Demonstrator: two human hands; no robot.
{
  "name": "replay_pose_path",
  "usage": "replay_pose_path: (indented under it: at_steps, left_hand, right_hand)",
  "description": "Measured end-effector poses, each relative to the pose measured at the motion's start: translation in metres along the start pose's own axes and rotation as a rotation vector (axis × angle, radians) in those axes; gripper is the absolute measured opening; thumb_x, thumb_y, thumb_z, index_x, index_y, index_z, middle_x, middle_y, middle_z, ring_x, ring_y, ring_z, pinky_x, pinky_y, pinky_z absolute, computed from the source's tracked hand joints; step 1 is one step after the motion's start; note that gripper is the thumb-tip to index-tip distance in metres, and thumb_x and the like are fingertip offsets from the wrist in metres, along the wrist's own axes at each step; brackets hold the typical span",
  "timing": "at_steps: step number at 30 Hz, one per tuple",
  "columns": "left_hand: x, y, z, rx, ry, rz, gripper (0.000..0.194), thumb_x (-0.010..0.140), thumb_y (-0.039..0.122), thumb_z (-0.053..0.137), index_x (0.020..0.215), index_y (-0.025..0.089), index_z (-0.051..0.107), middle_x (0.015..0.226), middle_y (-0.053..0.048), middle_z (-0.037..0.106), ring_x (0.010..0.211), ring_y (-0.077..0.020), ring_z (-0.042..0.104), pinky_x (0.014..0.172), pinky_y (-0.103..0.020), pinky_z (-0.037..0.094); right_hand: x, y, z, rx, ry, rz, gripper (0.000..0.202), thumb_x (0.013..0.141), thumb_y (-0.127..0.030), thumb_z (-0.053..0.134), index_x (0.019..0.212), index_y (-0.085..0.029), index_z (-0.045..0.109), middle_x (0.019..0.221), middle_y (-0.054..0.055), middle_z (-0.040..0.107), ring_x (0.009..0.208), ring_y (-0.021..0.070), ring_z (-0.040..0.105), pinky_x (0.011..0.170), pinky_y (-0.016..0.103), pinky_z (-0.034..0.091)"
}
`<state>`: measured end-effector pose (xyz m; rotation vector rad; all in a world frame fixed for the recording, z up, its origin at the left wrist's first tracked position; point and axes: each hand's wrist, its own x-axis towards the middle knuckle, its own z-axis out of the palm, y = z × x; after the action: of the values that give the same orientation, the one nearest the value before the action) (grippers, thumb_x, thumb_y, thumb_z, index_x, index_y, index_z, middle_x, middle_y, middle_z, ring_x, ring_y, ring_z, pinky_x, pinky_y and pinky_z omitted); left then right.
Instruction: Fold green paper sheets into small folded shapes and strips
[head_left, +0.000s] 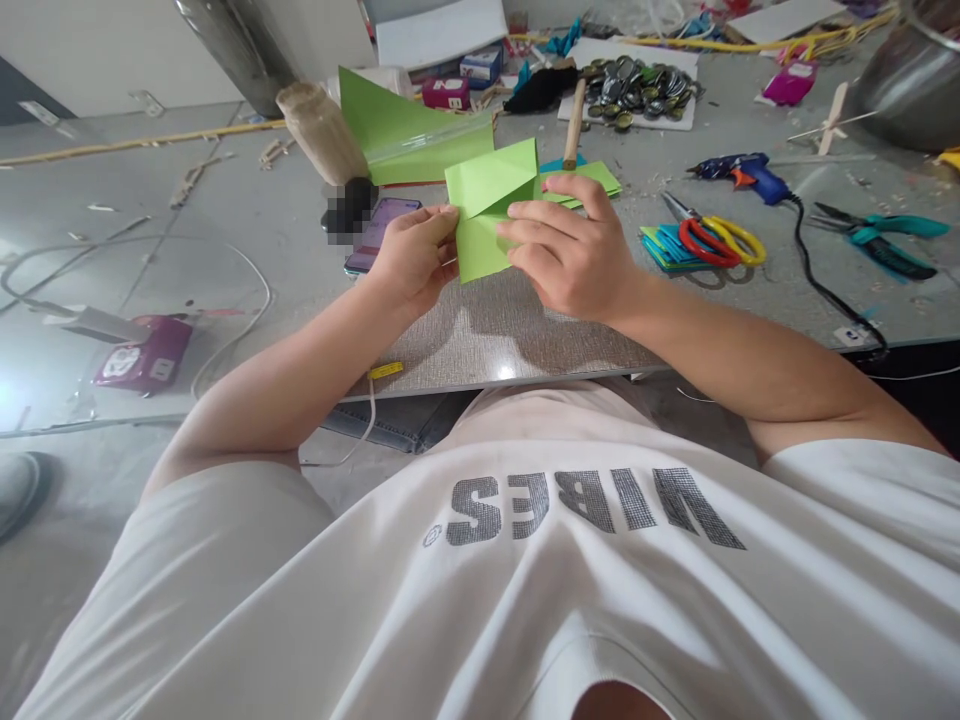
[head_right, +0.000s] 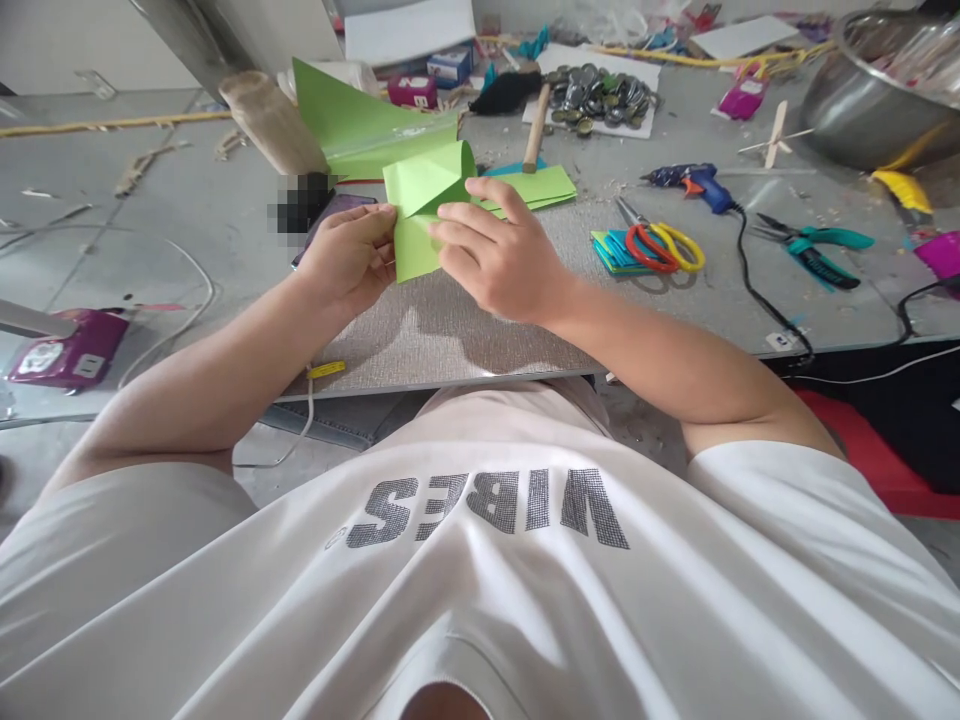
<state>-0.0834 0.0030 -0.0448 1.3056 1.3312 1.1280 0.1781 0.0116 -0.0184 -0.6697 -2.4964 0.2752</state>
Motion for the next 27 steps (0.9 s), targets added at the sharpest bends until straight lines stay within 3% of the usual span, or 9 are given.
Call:
replay_pose_path:
  at_steps: [4,9,13,17,22,27]
  left_hand:
    - [-0.003,0.002,0.001,0.037,-0.061,0.020,0.082,0.061,0.099,0.101,0.093,0.034,0.063,0.077,0.000,0.063,0.122,-0.0277,0.067,0.090,-0.044,0.054]
    - [-0.006,0.004,0.007,0.025,-0.009,0.012,0.075,0.064,0.086,0.104,0.092,0.032,0.060,0.079,0.000,0.062,0.105,-0.0245,0.069,0.083,-0.044,0.054]
    - [-0.008,0.009,0.012,0.082,0.005,0.007,0.084,0.059,0.088,0.109,0.095,0.032,0.059,0.077,0.003,0.059,0.103,-0.0218,0.061,0.082,-0.042,0.046]
    - [-0.009,0.015,0.014,0.033,0.037,-0.017,0.095,0.046,0.094,0.111,0.093,0.033,0.056,0.077,0.004,0.058,0.103,-0.0203,0.053,0.082,-0.043,0.041]
    - [-0.007,0.023,0.005,-0.027,0.029,-0.027,0.102,0.033,0.095,0.112,0.091,0.034,0.053,0.074,0.006,0.048,0.101,-0.0184,0.054,0.083,-0.041,0.043]
    - [0.003,0.018,-0.002,0.012,-0.011,0.002,0.099,0.038,0.102,0.105,0.086,0.035,0.050,0.072,0.003,0.046,0.109,-0.0223,0.055,0.085,-0.045,0.044]
  right_hand:
    - [0.001,-0.002,0.003,0.113,-0.016,0.025,0.031,0.127,-0.043,0.063,0.098,-0.033,0.067,0.145,0.009,0.088,0.176,0.0364,0.062,0.130,0.061,0.066]
    - [-0.004,-0.014,0.014,0.142,-0.075,0.001,0.024,0.131,-0.037,0.054,0.121,-0.034,0.077,0.166,0.005,0.081,0.181,0.0327,0.057,0.146,0.064,0.052]
    - [-0.006,-0.012,0.014,0.072,-0.050,-0.001,0.032,0.132,-0.039,0.050,0.119,-0.031,0.078,0.146,0.007,0.087,0.158,0.0318,0.075,0.144,0.059,0.053]
    - [-0.004,-0.010,0.005,-0.177,-0.110,0.009,0.050,0.129,-0.026,0.031,0.110,-0.025,0.077,0.136,0.017,0.089,0.135,0.0388,0.082,0.126,0.065,0.061]
    - [-0.001,0.001,-0.006,-0.099,-0.094,-0.007,0.041,0.127,-0.029,0.043,0.105,-0.029,0.078,0.125,0.012,0.083,0.131,0.0355,0.079,0.115,0.056,0.064]
    - [0.001,0.019,-0.015,-0.085,-0.048,0.000,0.033,0.126,-0.045,0.054,0.126,-0.036,0.086,0.136,0.009,0.081,0.149,0.0389,0.072,0.124,0.061,0.062]
